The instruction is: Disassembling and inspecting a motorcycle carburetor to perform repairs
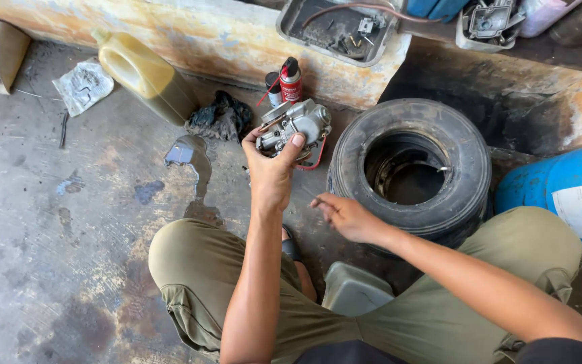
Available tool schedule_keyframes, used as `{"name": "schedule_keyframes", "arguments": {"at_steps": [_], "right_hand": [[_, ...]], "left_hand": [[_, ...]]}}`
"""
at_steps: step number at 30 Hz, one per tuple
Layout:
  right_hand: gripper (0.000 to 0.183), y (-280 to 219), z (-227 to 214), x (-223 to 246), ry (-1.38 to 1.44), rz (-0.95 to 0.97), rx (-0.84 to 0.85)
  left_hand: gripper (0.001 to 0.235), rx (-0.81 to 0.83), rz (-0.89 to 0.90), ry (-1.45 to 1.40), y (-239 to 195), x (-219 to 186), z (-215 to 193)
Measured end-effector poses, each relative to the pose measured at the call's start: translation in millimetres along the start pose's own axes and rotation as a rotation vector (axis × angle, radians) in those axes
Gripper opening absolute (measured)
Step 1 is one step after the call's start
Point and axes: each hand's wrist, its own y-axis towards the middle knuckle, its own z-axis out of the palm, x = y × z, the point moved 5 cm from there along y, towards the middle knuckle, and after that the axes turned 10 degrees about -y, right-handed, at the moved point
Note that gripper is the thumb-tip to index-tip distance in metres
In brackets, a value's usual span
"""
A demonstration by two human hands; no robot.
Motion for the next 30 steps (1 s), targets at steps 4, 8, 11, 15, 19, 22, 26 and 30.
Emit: {"name": "schedule_keyframes", "arguments": {"at_steps": [4,8,11,15,19,22,26,30], "right_hand": [[0.04,-20.0,-65.7,22.9,-0.12,0.03,-0.134],[0.033,-26.5,-108.6,-18.2,0.263,0.164,-0.409],[0.036,-38.3,-127.6,-27.9,0.568,0.159,-0.545],[0.045,-59.2,-139.7,5.0,0.738,0.186,-0.599],[0.048,-69.8,-151.7,28.7,0.453,0.088,-0.562],[0.053,-79.9,-160.5,56.6,-0.136,-0.039,-0.517],[0.067,-98.2,-167.7,74.2,-0.273,-0.186,-0.531],[0.065,-118.6,-178.8,116.5,-0.574,-0.377,-0.628]], "left_hand": [[0.075,0.004,-0.056,-0.077,3.7,21.9,-3.0],[0.072,-0.068,-0.144,-0.116,-1.5,39.4,-1.7],[0.074,-0.085,-0.222,-0.088,-8.3,57.3,4.0],[0.071,-0.07,-0.301,-0.084,-15.1,73.9,14.4],[0.067,-0.046,-0.307,-0.09,-17.3,82.4,20.2],[0.063,-0.03,-0.296,-0.139,-17.0,85.9,19.3],[0.062,-0.038,-0.32,-0.165,-18.2,89.2,15.6],[0.067,-0.089,-0.347,-0.138,-20.8,91.7,10.7]]}}
